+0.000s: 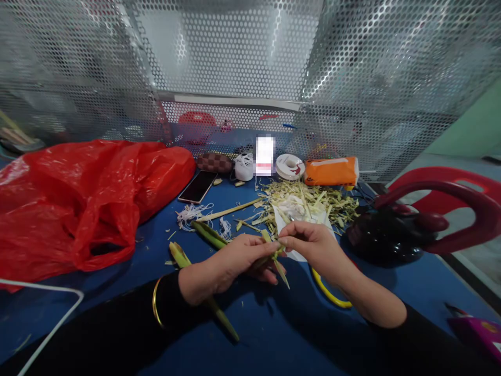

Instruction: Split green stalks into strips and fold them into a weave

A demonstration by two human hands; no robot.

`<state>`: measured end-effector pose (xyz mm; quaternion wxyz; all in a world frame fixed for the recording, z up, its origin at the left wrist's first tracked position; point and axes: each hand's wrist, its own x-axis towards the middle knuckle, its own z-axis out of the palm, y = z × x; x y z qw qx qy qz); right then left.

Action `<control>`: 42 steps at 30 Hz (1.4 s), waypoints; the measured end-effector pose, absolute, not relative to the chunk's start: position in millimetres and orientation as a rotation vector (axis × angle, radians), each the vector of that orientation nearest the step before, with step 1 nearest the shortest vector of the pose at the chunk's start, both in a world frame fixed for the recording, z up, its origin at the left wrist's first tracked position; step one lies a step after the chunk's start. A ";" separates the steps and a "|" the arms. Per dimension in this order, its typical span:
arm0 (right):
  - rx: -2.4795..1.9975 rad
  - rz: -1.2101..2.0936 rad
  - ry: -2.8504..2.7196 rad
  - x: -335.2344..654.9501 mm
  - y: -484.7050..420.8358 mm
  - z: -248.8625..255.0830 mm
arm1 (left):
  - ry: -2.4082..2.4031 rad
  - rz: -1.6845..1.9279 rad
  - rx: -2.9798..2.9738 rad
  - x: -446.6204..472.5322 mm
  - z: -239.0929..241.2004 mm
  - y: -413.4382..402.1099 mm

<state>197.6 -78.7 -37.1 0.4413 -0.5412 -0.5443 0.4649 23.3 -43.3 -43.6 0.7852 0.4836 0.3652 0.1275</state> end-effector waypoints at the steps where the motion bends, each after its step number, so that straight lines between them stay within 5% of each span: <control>1: -1.350 1.140 -1.357 197.6 -79.0 -38.1 | 0.796 0.264 1.074 23.1 -43.7 -42.9; 14: -1.404 0.769 -1.400 191.6 -85.1 -47.7 | 0.750 0.149 1.112 21.2 -40.3 -42.3; 25: -1.505 0.970 -1.752 197.0 -88.3 -47.7 | 0.860 0.611 1.125 26.6 -43.7 -39.9; 42: -1.574 0.700 -1.761 174.5 -99.9 -55.5 | 0.837 0.817 1.134 32.6 -45.4 -46.3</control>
